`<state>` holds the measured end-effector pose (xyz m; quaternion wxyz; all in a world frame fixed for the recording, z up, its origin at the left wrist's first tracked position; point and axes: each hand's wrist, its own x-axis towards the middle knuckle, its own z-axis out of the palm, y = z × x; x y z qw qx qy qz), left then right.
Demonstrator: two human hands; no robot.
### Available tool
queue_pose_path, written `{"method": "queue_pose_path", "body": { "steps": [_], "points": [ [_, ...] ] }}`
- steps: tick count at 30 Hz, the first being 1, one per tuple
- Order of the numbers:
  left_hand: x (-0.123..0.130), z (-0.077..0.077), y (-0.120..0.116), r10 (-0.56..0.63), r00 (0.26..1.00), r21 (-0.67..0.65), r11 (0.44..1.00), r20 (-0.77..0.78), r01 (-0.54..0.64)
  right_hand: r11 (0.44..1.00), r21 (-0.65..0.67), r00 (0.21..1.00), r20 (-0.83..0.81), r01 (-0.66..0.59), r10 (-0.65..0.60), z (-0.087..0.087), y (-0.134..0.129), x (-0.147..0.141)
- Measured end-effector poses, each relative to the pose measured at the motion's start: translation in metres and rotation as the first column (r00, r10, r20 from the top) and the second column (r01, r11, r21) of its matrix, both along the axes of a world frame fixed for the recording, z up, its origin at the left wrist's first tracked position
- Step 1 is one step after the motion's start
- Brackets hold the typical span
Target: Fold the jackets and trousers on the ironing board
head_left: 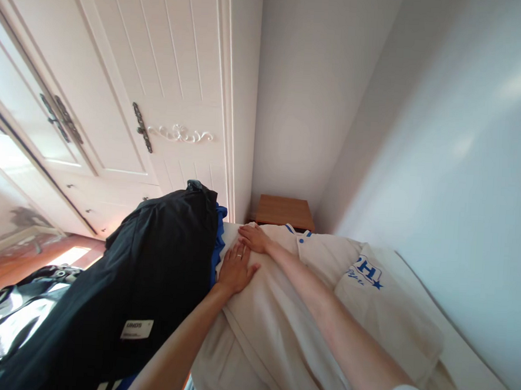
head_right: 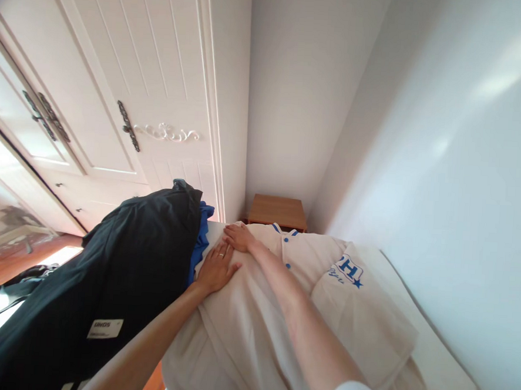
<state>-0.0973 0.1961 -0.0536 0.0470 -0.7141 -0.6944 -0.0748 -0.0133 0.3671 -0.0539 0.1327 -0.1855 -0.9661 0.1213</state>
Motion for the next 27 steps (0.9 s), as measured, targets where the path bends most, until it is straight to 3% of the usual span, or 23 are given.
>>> {"method": "queue_pose_path", "body": {
  "steps": [6, 9, 13, 17, 19, 21, 23, 27],
  "points": [
    [0.001, 0.003, 0.001, 0.017, 0.999, 0.005, 1.000, -0.036, -0.017, 0.997, -0.052, 0.998, 0.029, 0.051, -0.049, -0.002, 0.009, -0.001],
    [0.001, 0.002, 0.002, 0.015, 0.999, -0.006, 1.000, -0.042, -0.015, 0.986, -0.061, 0.988, -0.002, 0.154, -0.155, 0.001, 0.012, 0.020],
    [0.000, 0.000, 0.003, 0.014, 0.999, -0.001, 1.000, -0.040, -0.014, 0.895, -0.032, 0.896, -0.012, 0.444, -0.445, 0.014, 0.030, 0.100],
    [0.000, -0.001, 0.005, 0.020, 0.999, -0.002, 1.000, -0.041, -0.020, 0.659, 0.018, 0.660, -0.016, 0.752, -0.751, 0.028, 0.047, 0.217],
    [0.000, -0.002, 0.006, 0.018, 0.998, 0.012, 1.000, -0.052, -0.017, 0.550, 0.038, 0.550, -0.004, 0.835, -0.835, 0.028, 0.047, 0.269],
    [0.000, -0.004, 0.007, 0.014, 0.998, 0.026, 1.000, -0.062, -0.013, 0.480, 0.044, 0.478, 0.040, 0.876, -0.877, 0.023, 0.043, 0.308],
    [0.000, -0.005, 0.006, 0.013, 0.998, 0.032, 0.999, -0.061, -0.011, 0.451, 0.034, 0.445, 0.108, 0.892, -0.889, 0.013, 0.038, 0.334],
    [0.001, 0.008, 0.008, -0.004, 0.999, 0.025, 1.000, -0.047, 0.006, 0.460, 0.004, 0.451, 0.188, 0.888, -0.873, -0.008, 0.037, 0.353]
  ]
}}
